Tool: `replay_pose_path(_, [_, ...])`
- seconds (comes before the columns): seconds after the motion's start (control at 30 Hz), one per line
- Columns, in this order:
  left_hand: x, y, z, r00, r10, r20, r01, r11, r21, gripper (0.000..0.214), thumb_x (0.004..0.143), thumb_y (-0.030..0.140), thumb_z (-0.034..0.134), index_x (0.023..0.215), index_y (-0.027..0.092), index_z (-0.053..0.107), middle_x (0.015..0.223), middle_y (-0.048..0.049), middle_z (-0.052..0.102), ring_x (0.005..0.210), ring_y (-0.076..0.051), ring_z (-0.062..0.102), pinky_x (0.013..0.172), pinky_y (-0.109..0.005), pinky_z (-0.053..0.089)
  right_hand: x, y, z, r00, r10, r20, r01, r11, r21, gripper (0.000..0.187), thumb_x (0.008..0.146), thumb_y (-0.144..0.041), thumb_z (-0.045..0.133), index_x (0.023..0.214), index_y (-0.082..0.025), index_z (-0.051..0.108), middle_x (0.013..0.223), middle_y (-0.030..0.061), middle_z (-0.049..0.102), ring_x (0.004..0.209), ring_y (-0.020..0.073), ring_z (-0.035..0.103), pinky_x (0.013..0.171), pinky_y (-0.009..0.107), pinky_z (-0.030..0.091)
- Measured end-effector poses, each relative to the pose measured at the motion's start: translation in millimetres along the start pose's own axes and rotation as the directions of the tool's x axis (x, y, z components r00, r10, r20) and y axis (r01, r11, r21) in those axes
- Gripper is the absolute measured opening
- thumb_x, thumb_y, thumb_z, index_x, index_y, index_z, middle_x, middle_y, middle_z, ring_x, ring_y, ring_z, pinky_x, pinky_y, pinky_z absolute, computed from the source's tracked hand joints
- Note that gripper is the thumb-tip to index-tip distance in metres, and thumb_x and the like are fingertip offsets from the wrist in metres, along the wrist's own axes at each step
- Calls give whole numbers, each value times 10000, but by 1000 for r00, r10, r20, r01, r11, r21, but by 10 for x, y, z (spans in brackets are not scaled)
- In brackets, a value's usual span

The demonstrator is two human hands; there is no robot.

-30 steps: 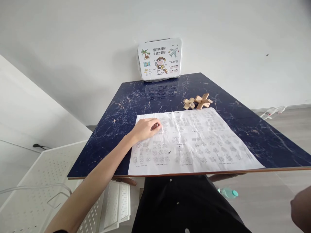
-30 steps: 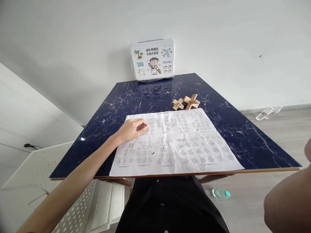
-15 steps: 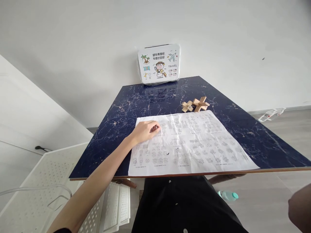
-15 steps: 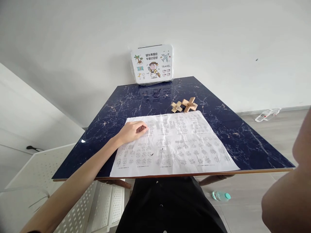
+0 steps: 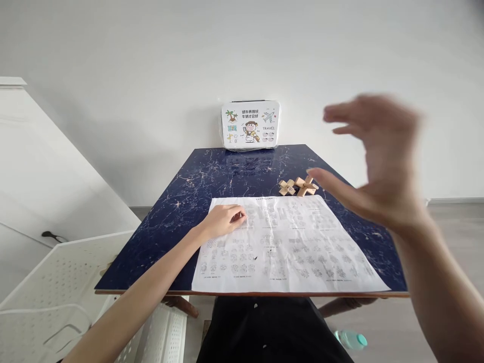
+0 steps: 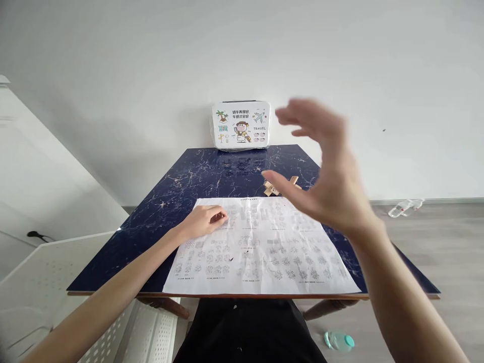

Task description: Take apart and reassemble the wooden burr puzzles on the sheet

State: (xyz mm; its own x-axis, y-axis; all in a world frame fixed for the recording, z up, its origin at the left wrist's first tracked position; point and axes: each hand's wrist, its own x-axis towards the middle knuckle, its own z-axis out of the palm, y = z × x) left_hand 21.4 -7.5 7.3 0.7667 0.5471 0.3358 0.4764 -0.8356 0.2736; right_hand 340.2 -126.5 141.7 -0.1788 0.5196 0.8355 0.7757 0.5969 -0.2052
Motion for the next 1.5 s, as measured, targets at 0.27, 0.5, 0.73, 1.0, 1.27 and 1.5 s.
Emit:
replay_pose_path(0.27, [-3,20,-14,999,-35,7,35,999,5,232,1024,333,521,971,196,701,827,-18,727,692,-150,661,665,-278,474,-371,1331,997,927,376,12,-361,898,-250,526,957,-473,557,1384,-165,574,1397,207,582,1281,381,576,1048,541,497])
replay_pose_path(0.5, [1,34,-35,999,-27,27,28,999,-17,244,1036,330,512,970,193,703,832,-23,723,665,-138,638,613,-252,446,-782,1627,1289,713,669,209,-620,742,-256,668,990,-616,440,1455,-139,491,1223,210,698,1048,342,674,806,414,540])
replay_pose_path(0.73, [-7,35,-44,999,-29,36,30,999,-17,256,1041,331,498,978,192,704,840,-27,723,666,-139,633,612,-250,446,-837,1635,1321,708,698,110,-655,707,-266,449,1037,-505,381,1276,-217,630,1125,148,766,968,332,697,718,371,491])
replay_pose_path(1.0, [5,56,-36,997,-71,2,71,997,-28,244,1025,358,524,968,200,700,826,-23,720,683,-150,651,625,-263,461,-432,1150,1232,874,484,-31,-481,874,68,478,1061,-568,358,1298,-212,572,1230,171,722,1048,312,716,764,398,566])
replay_pose_path(1.27, [17,0,-7,968,-189,-166,165,975,-150,407,984,526,610,1246,226,531,1016,-56,675,807,-183,638,717,-326,511,-361,327,1818,889,296,350,-438,775,455,436,1042,-577,438,1270,-229,567,1128,134,739,1042,304,731,778,396,591])
replay_pose_path(1.5, [49,-33,33,943,-197,-268,124,956,-265,742,930,520,714,1473,251,287,1397,-179,565,1168,-259,631,908,-404,545,-563,227,1993,866,310,392,-491,675,550,418,1048,-564,437,1279,-223,516,1065,109,723,950,262,726,770,364,556])
